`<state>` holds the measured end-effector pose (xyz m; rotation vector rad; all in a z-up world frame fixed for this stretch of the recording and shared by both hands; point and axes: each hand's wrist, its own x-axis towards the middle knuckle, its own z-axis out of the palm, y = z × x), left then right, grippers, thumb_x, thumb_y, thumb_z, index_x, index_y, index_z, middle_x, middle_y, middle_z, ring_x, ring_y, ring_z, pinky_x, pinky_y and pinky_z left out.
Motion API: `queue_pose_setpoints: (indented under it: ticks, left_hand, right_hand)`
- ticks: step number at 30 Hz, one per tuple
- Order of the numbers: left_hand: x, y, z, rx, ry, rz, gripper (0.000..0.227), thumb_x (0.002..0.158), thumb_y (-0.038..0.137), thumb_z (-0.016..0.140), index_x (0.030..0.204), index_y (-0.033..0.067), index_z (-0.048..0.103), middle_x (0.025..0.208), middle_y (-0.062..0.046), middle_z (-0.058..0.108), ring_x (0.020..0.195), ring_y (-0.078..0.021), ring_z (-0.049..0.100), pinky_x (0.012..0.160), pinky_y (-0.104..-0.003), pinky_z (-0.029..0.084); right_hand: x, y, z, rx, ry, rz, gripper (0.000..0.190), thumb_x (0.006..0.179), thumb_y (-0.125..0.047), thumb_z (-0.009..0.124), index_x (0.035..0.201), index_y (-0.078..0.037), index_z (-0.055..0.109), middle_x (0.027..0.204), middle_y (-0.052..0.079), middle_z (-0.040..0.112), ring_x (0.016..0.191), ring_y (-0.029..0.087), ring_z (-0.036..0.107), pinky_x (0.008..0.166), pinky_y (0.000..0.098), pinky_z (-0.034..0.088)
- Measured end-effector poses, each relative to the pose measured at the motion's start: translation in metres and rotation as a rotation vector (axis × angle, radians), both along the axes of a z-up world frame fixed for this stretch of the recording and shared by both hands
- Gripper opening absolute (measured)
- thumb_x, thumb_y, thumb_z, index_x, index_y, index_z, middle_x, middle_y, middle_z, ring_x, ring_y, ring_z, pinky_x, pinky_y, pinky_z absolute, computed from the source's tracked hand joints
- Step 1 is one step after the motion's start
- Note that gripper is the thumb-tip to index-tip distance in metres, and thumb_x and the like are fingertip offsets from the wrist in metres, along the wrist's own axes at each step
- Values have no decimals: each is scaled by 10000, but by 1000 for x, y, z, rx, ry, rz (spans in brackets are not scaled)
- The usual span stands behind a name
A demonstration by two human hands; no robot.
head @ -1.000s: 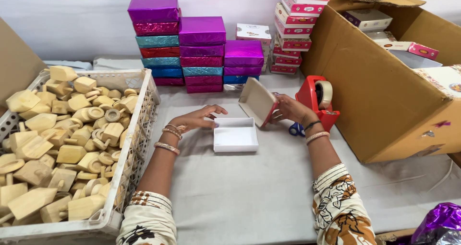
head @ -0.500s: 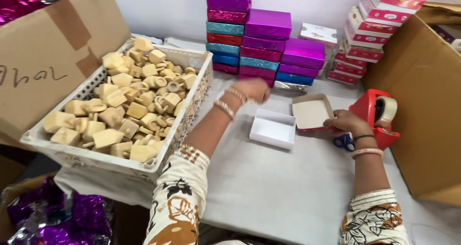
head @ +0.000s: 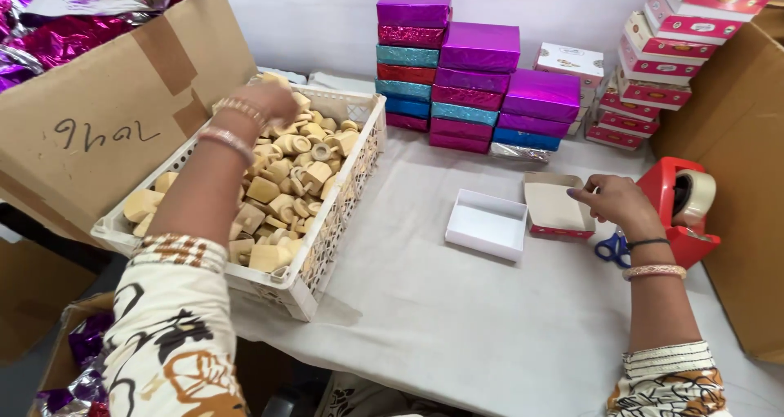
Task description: The person places wooden items into a small white box, closes it, and then wraps the box in shiny metallic foil. They use a tape dispenser to secure the wrapping and place the finished package on a stack of other wrapped boxes.
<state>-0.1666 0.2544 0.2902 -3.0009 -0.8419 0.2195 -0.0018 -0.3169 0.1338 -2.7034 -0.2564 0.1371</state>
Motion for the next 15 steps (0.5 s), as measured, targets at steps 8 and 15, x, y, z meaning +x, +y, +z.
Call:
queue_pose_setpoints:
  ticks: [8,15]
  left_hand:
    - [-59,86,-69,68,229,14,630,795,379,869,1343,137,674,1540,-147,520,1392,-401,522,1129,-508,473]
    - [-81,45,-52,228,169,-166,653,672,264,976,1246,129,695,1607,-121,355,1494,-464,324,1155,-508,458]
  right_hand:
    - [-4,21,-7,33,42,73,474,897,-492,720,995,-30,759,687,145,726,583,238,698,584,394,559]
    - [10,20,-24,108,59,115,447,907,-456,716,1017,-23,729,711,138,734,595,219,696,547,375,560]
